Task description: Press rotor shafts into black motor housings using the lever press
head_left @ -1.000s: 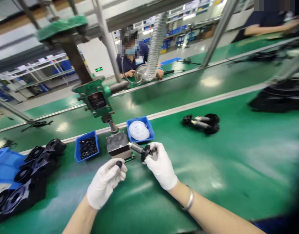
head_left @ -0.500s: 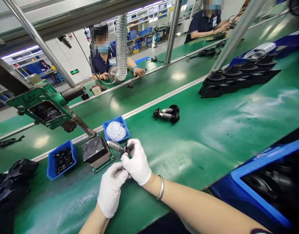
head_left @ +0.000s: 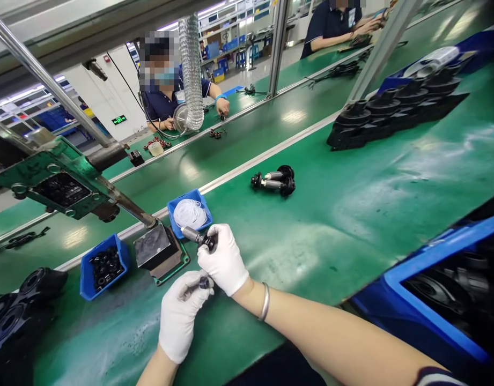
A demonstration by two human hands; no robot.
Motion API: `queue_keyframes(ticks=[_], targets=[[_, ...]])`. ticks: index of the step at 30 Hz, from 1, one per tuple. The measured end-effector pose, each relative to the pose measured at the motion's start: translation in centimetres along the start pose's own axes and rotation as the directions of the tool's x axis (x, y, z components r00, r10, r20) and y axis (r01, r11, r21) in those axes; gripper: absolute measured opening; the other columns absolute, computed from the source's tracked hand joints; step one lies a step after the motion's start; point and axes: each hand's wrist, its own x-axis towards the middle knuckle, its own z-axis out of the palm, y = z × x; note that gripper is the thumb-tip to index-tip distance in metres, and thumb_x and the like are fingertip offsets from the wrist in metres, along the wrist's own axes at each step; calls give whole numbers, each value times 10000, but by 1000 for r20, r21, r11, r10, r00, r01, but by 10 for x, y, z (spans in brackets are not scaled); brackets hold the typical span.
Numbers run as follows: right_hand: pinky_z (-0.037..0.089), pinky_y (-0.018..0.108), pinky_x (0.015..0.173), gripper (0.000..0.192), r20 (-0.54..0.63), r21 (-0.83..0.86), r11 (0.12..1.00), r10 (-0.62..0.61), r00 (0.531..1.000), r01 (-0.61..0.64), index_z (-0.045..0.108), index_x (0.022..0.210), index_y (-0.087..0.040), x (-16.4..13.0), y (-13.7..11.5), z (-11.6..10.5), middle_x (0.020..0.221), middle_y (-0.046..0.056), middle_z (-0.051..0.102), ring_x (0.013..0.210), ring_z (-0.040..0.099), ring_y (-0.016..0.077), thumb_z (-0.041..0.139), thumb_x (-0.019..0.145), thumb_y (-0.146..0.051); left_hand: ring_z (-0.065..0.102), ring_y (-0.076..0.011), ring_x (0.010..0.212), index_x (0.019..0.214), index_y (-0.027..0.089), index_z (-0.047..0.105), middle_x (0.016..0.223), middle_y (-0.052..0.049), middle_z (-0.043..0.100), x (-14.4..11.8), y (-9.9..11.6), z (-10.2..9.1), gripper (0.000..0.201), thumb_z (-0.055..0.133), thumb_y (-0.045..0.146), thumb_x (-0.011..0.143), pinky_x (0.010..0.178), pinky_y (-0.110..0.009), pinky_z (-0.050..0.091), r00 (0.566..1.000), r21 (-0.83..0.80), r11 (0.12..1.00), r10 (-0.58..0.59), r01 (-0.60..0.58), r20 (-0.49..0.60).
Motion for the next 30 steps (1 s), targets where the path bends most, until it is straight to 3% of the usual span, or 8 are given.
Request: queue_keyframes(ticks=[3,7,10,15,20,23,26,30], targets=[[493,380,814,269,53,66,993,91,994,-95,425,893,-215,6,1,0,873,30,489,825,538,197,503,636,-199,617,-137,698,914,159,745,792,-43,666,-3,8,-2,357,875,368,655,672,-243,534,992,-307,944,-124,121,9],[510,326,689,271,197,202,964,131,972,-170,408,904,-218,12,-3,-7,828,6,482,692,530,159,492,647,-244,605,-100,717,924,153,725,805,-28,630,-2,14,-15,381,902,324,633,705,-212,545,959,-609,746,-266,269,98],[499,302,666,271,282,291,944,69,957,-154,405,886,-228,12,-7,-11,833,3,479,699,519,155,481,626,-222,587,-74,699,931,166,708,827,-11,614,0,12,-31,347,886,302,666,718,-207,547,956,-682,677,-268,277,122],[481,300,702,257,416,397,912,-82,906,-100,413,841,-233,5,-13,-12,813,3,464,727,498,163,493,603,-178,587,-71,707,856,174,699,854,1,613,0,11,-49,259,872,270,688,704,-207,543,971,-711,674,-232,198,51],[473,299,711,287,548,314,947,-120,828,-70,403,847,-238,-3,-15,-14,842,10,461,749,481,169,474,585,-145,583,-79,673,901,152,712,811,-13,623,2,14,-53,365,896,330,642,696,-214,544,973,-585,798,-223,146,-61],[467,301,719,323,583,219,976,-135,801,5,406,867,-240,-5,-13,-16,868,14,479,761,482,173,461,576,-111,569,-78,641,878,152,715,793,-4,619,5,17,-57,361,879,380,652,645,-198,509,981,-414,907,-141,74,-133],[461,304,709,350,562,177,972,-227,795,153,383,870,-245,-4,-14,-19,888,17,482,762,489,177,465,571,-82,570,-97,647,869,162,721,772,-2,630,9,24,-69,313,833,401,700,651,-211,484,987,-111,994,-1,-17,-159],[474,335,757,436,524,195,885,-458,718,422,369,928,-252,-4,-18,-24,1014,51,482,821,529,193,493,565,-44,628,-168,825,818,192,714,906,-25,694,13,44,-86,224,839,295,664,777,-259,499,988,202,977,90,-64,-123]])
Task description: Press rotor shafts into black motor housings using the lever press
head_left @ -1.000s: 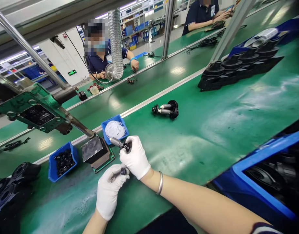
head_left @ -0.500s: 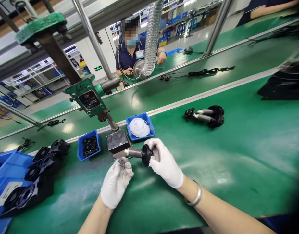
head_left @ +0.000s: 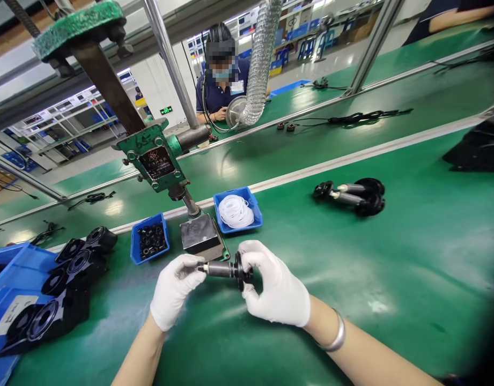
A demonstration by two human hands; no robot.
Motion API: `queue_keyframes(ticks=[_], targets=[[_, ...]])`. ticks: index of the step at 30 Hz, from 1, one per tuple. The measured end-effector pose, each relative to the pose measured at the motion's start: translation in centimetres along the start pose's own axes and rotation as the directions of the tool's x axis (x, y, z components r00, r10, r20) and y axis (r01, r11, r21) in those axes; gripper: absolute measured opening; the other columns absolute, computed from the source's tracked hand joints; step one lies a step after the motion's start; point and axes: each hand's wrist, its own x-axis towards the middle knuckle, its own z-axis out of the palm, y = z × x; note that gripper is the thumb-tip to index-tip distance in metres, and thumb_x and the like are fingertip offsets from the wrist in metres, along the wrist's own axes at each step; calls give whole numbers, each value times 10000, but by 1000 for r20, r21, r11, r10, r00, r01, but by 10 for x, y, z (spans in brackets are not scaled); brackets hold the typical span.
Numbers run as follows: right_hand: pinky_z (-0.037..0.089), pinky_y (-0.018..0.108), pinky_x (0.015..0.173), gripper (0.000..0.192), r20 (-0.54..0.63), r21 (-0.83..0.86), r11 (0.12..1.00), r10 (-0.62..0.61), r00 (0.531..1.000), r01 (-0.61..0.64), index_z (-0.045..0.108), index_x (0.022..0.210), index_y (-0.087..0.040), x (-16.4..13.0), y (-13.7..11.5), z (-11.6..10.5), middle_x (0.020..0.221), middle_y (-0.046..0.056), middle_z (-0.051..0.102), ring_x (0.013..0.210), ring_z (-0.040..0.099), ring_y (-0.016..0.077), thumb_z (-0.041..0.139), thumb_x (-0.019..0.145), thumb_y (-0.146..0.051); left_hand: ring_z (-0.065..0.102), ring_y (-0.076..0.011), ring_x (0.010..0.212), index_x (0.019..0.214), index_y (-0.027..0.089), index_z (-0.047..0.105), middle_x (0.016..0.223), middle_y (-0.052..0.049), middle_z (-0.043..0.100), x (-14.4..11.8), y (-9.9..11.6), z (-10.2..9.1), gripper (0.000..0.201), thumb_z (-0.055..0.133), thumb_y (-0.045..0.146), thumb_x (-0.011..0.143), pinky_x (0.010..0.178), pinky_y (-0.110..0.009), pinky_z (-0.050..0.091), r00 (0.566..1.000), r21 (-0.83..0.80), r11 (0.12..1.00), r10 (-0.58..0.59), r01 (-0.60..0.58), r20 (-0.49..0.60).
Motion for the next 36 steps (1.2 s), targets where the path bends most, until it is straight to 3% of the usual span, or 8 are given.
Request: queue_keyframes(ticks=[4,11,16,18,25,29,32,36], targets=[[485,338,786,462,3,-31,999,-37,999,37,374,958,-254,0,0,0,1077,65,486,856,554,196,506,572,-37,637,-193,868,806,197,719,926,-34,707,3,13,-7,181,812,277,673,796,-276,502,996,97,995,-34,26,83],[484,343,799,427,-22,45,998,55,998,-54,378,925,-254,0,2,5,1014,52,499,892,557,210,489,569,-46,635,-191,865,777,179,691,898,-40,701,-5,1,8,215,824,317,679,802,-275,502,1000,-51,999,-16,15,-14],[479,347,824,431,-34,31,999,44,998,-43,383,937,-254,-2,0,8,1027,55,499,915,559,207,488,582,-34,644,-155,701,1166,195,644,1127,-112,663,-15,6,21,474,751,449,781,631,-263,498,993,-287,951,-108,115,42],[480,343,819,426,-22,32,998,48,999,-47,385,932,-253,-2,0,10,1021,54,501,913,557,206,488,581,-34,626,-139,608,1259,187,574,1066,-123,671,-17,9,28,561,717,485,806,566,-259,481,990,-392,910,-139,132,12],[473,346,853,386,-103,38,999,2,995,2,406,936,-237,-2,3,6,1022,65,513,971,559,219,487,599,-66,655,-169,772,1338,226,525,1050,-67,645,-26,9,40,775,871,288,647,771,-282,526,998,-534,845,41,-7,51],[483,324,835,342,-131,16,1000,1,991,1,418,929,-235,0,3,4,1006,58,524,951,576,208,494,628,-91,660,-231,899,1390,218,466,1173,-118,619,-25,6,37,740,794,329,736,791,-318,534,989,-482,874,116,-60,87],[497,317,813,298,-112,-2,1000,15,994,-15,430,919,-238,0,3,5,1010,59,540,924,598,203,496,655,-119,571,-307,1170,1460,240,371,1410,-146,495,-26,-1,38,708,669,285,819,897,-374,520,976,-290,937,216,-196,38],[516,344,785,263,-82,-37,999,25,996,-28,479,910,-243,-11,16,11,1046,83,581,942,627,245,528,661,-172,206,-302,1472,1545,265,169,1610,-50,212,-31,-17,48,912,506,-1,741,1223,-444,169,922,152,910,375,-386,95]])
